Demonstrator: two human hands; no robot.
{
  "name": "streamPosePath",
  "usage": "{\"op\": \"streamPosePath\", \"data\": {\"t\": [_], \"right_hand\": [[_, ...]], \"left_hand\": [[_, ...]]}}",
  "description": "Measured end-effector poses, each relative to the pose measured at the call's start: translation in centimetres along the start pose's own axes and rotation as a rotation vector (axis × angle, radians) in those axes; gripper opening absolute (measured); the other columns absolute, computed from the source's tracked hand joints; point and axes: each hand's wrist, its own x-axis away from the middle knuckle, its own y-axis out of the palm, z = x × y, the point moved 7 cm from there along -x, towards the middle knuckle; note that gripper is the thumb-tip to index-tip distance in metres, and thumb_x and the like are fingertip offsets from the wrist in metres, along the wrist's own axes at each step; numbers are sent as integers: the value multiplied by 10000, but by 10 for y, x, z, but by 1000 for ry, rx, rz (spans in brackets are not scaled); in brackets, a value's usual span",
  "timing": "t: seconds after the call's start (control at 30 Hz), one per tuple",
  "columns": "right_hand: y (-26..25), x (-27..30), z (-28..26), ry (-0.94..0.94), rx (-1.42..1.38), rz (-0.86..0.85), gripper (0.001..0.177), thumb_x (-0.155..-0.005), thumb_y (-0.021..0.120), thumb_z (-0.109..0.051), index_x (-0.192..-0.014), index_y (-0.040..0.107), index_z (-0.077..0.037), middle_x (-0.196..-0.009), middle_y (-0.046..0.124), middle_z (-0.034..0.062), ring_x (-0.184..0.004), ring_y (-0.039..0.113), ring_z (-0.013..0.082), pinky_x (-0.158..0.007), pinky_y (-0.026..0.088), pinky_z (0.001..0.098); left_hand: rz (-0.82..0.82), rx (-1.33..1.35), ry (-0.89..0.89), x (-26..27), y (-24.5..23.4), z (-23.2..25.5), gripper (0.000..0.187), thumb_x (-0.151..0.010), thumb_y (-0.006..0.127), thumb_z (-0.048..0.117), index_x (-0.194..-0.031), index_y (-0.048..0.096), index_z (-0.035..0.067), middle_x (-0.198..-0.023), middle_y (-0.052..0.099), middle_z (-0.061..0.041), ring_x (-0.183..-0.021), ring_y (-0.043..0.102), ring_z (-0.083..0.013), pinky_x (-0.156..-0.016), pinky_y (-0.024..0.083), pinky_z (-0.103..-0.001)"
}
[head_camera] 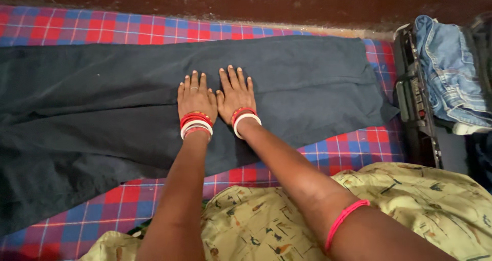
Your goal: The person folds a blue shirt and blue pants by hand on a bed and places them into a suitcase.
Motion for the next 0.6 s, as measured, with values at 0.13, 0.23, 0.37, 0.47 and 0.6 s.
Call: {"op": "streamPosePath", "data": {"t": [0.13, 0.23, 0.37, 0.47, 0.6], "right_hand": [[0, 1, -1, 2, -2, -5, 640, -974, 496, -332, -1565, 365, -122, -1652, 300, 142, -1538, 228, 351, -1233, 165, 555], [1, -2, 0, 8, 13, 4, 649, -964, 499, -334, -1564, 368, -124, -1652, 307, 132, -1541, 235, 342, -1237, 170, 551], [0, 1, 2, 9, 1, 1, 642, -970, 496, -335, -1564, 373, -125, -1646, 310, 136, -1539, 236, 347, -1237, 171, 549], [-3, -1, -1, 3, -12, 19, 648, -965, 500, -333, -1564, 375, -122, -1647, 310, 137, -1537, 239, 347, -1239, 174, 543], [-3, 1, 0, 8, -23, 12, 642, -967, 498, -330, -1563, 378, -122, -1649, 313, 137, -1539, 242, 346, -1241, 176, 542]], "left_hand": [[-9, 0, 7, -1, 2, -1, 533, -976, 516, 277, -1449, 556, 34, -1537, 491, -195, -1433, 416, -366, -1192, 266, -487], [-14, -31, 9, -2, 4, -2, 532, -994, 512, 279, -1461, 554, 28, -1540, 495, -193, -1443, 418, -360, -1201, 270, -487], [-12, -20, 3, 0, 3, 0, 529, -991, 512, 283, -1456, 557, 36, -1540, 497, -188, -1438, 417, -362, -1202, 267, -486], [4, -26, 4, 0, 0, -1, 521, -999, 508, 282, -1454, 562, 35, -1541, 498, -184, -1442, 416, -360, -1208, 265, -485], [-8, -26, 5, 0, 1, 0, 528, -997, 502, 287, -1462, 560, 43, -1549, 494, -178, -1445, 417, -353, -1211, 270, -481]]}}
